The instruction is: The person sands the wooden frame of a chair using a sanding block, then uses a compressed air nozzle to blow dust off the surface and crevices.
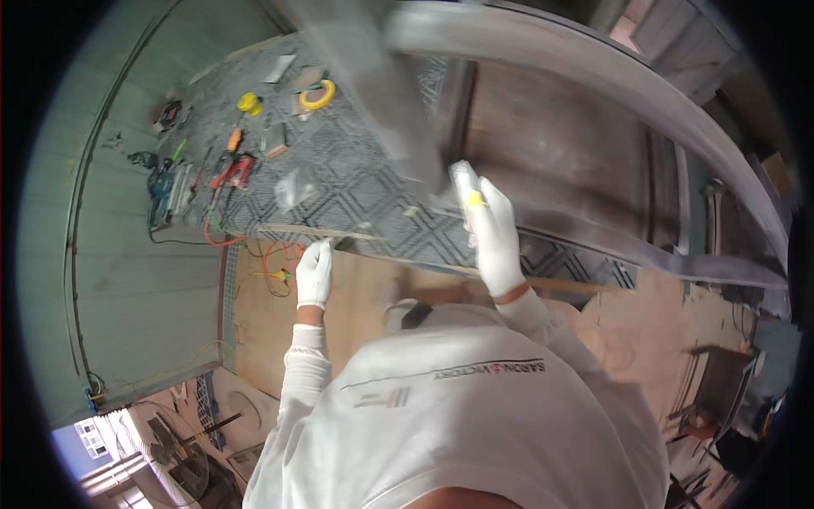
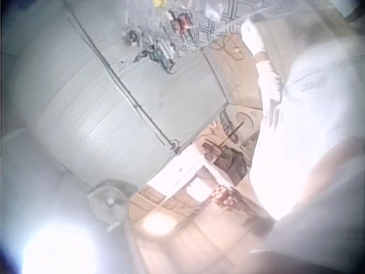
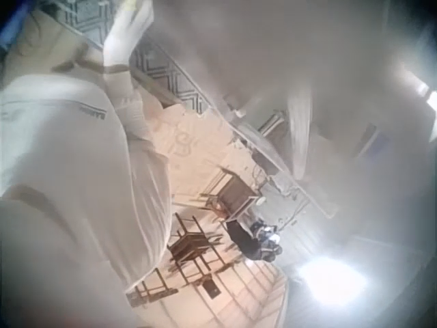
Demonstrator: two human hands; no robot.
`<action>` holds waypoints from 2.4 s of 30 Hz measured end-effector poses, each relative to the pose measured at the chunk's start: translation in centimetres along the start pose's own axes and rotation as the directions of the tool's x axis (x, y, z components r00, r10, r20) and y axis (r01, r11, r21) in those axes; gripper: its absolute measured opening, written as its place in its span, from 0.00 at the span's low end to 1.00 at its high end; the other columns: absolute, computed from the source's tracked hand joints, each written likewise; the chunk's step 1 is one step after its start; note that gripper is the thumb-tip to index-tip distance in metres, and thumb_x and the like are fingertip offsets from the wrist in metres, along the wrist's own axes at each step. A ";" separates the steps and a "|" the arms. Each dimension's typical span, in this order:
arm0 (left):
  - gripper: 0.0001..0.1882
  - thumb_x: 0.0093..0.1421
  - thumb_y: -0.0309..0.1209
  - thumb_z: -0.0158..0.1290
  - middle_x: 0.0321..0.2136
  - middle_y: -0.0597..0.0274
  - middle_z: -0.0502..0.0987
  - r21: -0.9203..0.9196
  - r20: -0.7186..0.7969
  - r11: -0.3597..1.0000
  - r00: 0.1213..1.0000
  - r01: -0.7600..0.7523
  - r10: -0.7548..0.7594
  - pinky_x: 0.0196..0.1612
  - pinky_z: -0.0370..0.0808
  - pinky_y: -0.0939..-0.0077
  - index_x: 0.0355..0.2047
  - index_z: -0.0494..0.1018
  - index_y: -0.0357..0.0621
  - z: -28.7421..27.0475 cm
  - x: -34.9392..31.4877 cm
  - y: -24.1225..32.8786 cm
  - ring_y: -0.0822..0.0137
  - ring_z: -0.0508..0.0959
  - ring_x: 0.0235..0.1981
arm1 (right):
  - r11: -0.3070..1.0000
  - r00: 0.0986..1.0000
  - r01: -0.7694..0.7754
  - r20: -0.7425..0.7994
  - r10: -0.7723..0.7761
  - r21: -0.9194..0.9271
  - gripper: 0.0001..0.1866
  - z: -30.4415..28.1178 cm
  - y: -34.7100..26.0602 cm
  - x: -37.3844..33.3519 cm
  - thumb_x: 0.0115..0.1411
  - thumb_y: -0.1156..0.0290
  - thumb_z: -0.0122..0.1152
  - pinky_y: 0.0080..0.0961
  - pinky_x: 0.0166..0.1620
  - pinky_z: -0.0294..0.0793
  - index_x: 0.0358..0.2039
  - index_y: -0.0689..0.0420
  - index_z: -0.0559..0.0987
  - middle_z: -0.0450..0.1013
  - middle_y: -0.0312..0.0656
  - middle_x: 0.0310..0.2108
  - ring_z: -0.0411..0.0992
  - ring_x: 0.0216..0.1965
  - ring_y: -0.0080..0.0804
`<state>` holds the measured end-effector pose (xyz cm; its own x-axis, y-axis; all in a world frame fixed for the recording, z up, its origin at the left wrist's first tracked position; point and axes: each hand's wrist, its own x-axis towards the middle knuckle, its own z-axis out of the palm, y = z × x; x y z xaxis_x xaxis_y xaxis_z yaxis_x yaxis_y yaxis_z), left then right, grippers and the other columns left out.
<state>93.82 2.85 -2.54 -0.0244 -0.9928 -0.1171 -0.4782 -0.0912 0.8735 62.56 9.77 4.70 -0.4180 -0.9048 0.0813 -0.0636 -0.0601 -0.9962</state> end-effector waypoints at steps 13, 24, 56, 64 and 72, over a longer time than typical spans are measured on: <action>0.17 0.62 0.32 0.46 0.43 0.46 0.78 0.350 -0.516 0.936 0.825 -0.044 0.231 0.55 0.69 0.66 0.45 0.77 0.37 -22.6 27.4 -7.7 0.53 0.77 0.48 | 0.856 0.888 -0.078 -0.425 -0.173 -0.511 0.23 8.6 -1.7 -7.8 0.66 0.68 0.51 0.36 0.62 0.58 0.59 0.66 0.67 0.66 0.50 0.57 0.62 0.59 0.42; 0.17 0.60 0.24 0.52 0.36 0.62 0.77 -0.102 0.105 0.979 0.981 0.175 -0.165 0.39 0.72 0.75 0.50 0.71 0.37 -30.6 49.9 -32.4 0.71 0.73 0.34 | 0.664 0.999 -0.040 -0.019 0.039 -0.747 0.41 20.0 5.9 1.0 0.57 0.51 0.64 0.45 0.64 0.59 0.62 0.64 0.63 0.59 0.65 0.62 0.59 0.61 0.63; 0.22 0.69 0.37 0.47 0.51 0.47 0.72 -0.215 0.719 0.907 0.570 -0.362 0.398 0.54 0.67 0.72 0.55 0.67 0.32 -4.9 9.6 2.9 0.61 0.72 0.52 | 0.677 0.848 0.428 -0.007 -0.530 0.599 0.25 17.9 -19.2 -1.4 0.65 0.63 0.59 0.30 0.45 0.78 0.58 0.62 0.65 0.73 0.42 0.39 0.77 0.38 0.33; 0.49 0.54 0.66 0.51 0.48 0.38 0.68 0.532 0.502 0.666 0.828 -0.523 0.250 0.50 0.72 0.51 0.55 0.62 0.29 5.0 9.8 1.7 0.39 0.73 0.47 | 0.950 0.964 0.097 -0.209 -0.164 -0.298 0.24 4.3 -24.6 -18.2 0.63 0.61 0.62 0.32 0.51 0.74 0.55 0.62 0.73 0.76 0.45 0.47 0.76 0.44 0.33; 0.34 0.51 0.55 0.58 0.42 0.46 0.69 0.690 0.330 0.521 0.859 -0.503 0.392 0.43 0.78 0.52 0.43 0.65 0.35 10.6 12.1 -0.9 0.42 0.76 0.44 | 0.900 0.920 -0.391 -0.113 0.375 -0.195 0.20 7.1 -7.5 -23.5 0.66 0.52 0.55 0.21 0.38 0.73 0.40 0.57 0.80 0.78 0.35 0.28 0.75 0.31 0.22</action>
<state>84.70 -8.24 -9.74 -0.4980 -0.8629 0.0858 -0.8426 0.5049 0.1876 79.32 28.47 10.01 -0.5112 -0.8073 -0.2950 -0.0704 0.3814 -0.9217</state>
